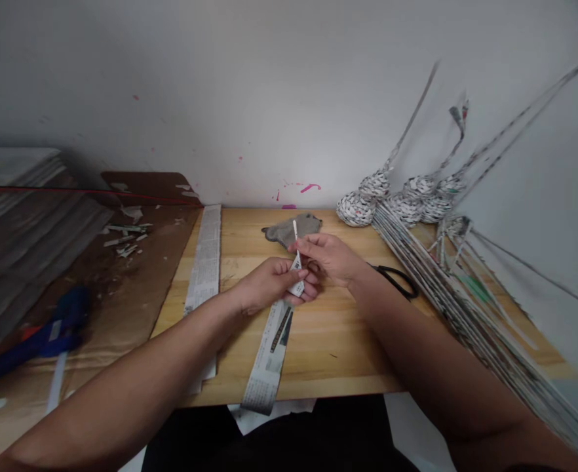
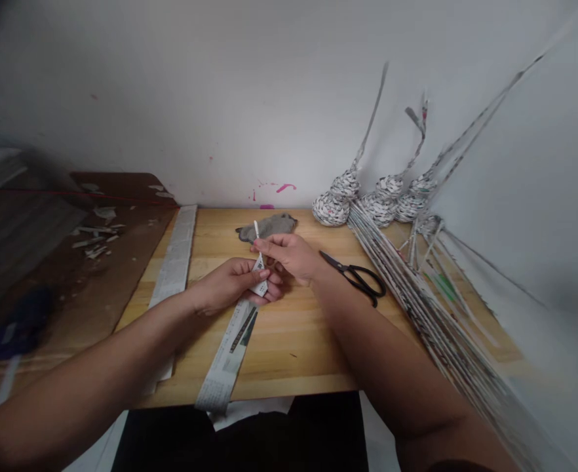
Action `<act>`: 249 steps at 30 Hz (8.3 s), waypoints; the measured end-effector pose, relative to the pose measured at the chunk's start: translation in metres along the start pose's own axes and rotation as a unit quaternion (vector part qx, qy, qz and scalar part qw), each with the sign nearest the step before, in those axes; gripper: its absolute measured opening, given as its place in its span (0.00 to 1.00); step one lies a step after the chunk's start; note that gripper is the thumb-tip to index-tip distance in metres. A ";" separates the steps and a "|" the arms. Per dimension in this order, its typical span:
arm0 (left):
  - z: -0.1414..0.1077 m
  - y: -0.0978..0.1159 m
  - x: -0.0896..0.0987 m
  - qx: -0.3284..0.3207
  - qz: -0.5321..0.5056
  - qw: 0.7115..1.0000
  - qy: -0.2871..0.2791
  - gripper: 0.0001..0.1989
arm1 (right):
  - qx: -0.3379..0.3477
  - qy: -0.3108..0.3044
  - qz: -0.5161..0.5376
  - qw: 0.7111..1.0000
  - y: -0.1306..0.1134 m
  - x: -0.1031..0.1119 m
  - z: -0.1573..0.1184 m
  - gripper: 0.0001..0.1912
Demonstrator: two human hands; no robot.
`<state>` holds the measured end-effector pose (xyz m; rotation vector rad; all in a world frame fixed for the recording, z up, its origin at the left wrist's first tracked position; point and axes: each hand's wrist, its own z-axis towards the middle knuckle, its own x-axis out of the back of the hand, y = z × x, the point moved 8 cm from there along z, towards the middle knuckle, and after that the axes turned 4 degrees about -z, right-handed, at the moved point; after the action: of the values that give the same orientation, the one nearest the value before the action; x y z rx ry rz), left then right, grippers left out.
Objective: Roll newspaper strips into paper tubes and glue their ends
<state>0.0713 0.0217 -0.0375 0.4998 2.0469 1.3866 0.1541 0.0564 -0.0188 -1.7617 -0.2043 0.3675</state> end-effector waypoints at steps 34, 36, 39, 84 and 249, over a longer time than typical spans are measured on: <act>-0.004 0.002 -0.008 0.015 0.019 1.000 -0.008 0.19 | -0.025 -0.049 -0.016 0.998 0.006 -0.004 -0.002 0.21; -0.004 0.002 -0.008 0.017 0.015 1.000 -0.007 0.18 | -0.017 -0.009 -0.008 1.000 0.003 0.001 -0.001 0.20; -0.005 0.002 -0.009 0.020 0.016 1.000 -0.010 0.16 | 0.009 0.042 0.013 0.999 -0.003 0.009 -0.001 0.23; -0.006 -0.001 -0.014 0.024 0.018 0.999 -0.025 0.17 | -0.018 -0.004 0.013 1.000 0.001 0.002 -0.002 0.20; -0.007 0.000 -0.012 0.016 0.035 0.999 -0.035 0.18 | -0.011 -0.049 -0.010 0.999 -0.001 0.003 0.000 0.20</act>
<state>0.0759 0.0099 -0.0321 0.6314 2.0160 1.3587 0.1567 0.0573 -0.0184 -1.7631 -0.2957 0.4396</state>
